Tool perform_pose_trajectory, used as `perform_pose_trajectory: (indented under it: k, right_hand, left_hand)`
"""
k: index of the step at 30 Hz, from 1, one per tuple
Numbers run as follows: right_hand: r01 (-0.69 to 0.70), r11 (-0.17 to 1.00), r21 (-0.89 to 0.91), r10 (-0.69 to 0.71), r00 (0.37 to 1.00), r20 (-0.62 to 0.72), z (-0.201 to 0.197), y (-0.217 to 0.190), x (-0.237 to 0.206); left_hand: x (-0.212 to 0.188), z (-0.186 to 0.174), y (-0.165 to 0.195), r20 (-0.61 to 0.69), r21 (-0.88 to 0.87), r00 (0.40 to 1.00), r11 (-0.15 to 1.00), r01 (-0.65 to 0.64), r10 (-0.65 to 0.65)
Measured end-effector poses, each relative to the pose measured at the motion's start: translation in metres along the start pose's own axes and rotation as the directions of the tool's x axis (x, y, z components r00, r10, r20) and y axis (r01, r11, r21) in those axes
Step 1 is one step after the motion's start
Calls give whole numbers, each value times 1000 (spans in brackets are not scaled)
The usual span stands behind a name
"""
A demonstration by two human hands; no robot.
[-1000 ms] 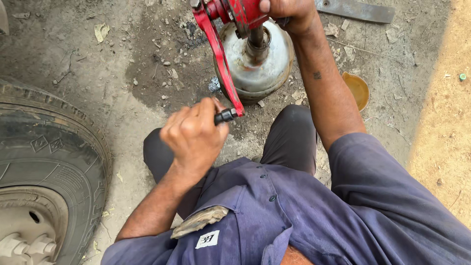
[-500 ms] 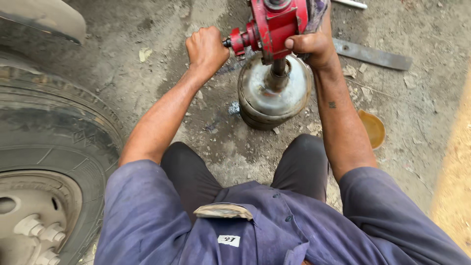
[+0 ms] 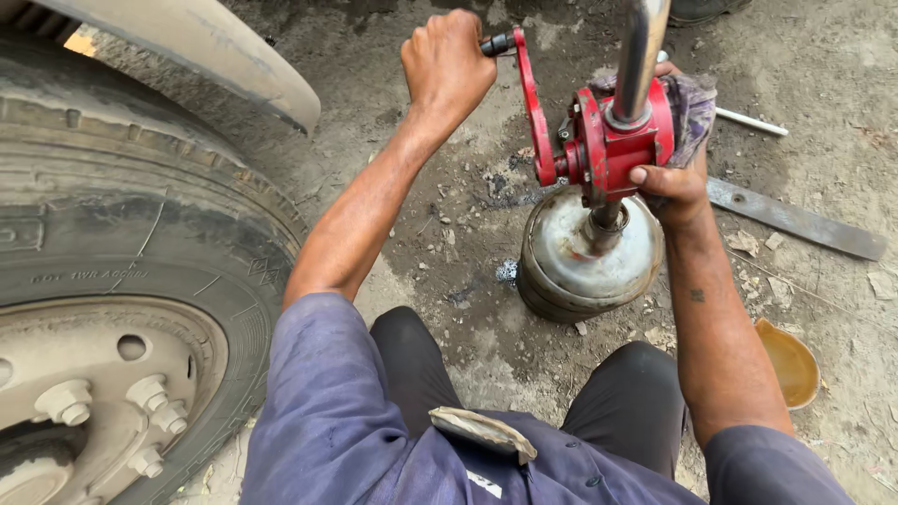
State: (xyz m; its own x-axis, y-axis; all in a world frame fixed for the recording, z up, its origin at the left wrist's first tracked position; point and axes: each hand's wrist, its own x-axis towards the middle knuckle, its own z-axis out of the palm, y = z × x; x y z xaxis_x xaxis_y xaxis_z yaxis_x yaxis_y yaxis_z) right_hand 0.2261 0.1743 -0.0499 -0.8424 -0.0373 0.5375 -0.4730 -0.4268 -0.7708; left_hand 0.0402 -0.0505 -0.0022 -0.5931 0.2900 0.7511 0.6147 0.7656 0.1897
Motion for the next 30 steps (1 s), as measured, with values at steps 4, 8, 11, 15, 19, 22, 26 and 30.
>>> perform_pose_trajectory:
  k: [4,8,11,15,19,22,26,30]
  right_hand:
    - [-12,1000,-13,12,1000,-24,2,-2,-3]
    - [-17,998,-60,16,1000,-11,3,2,-1]
    - [25,999,-34,-25,1000,-3,1,7,3]
    - [-35,999,-6,35,999,-12,-6,15,3]
    - [-49,998,30,50,998,-47,-16,23,-2]
    - [-64,997,41,65,997,-30,-23,26,-7]
    - [-56,998,-22,55,998,-24,-31,25,-12]
    - [-37,994,-99,36,999,-17,-34,25,-8]
  left_hand:
    - [-4,-28,4,-107,12,993,999,-46,47]
    - [-12,-61,15,-76,68,997,998,-6,11]
    - [-47,-88,38,-203,109,970,987,-117,137]
    - [-101,-121,62,-156,-40,979,989,-140,132]
    - [-145,-137,81,-115,-35,988,993,-110,105]
    - [-183,-140,90,44,-83,994,992,-98,102]
    - [-233,-115,93,201,-196,970,976,-99,138]
    - [-249,-51,77,540,-146,840,989,33,52]
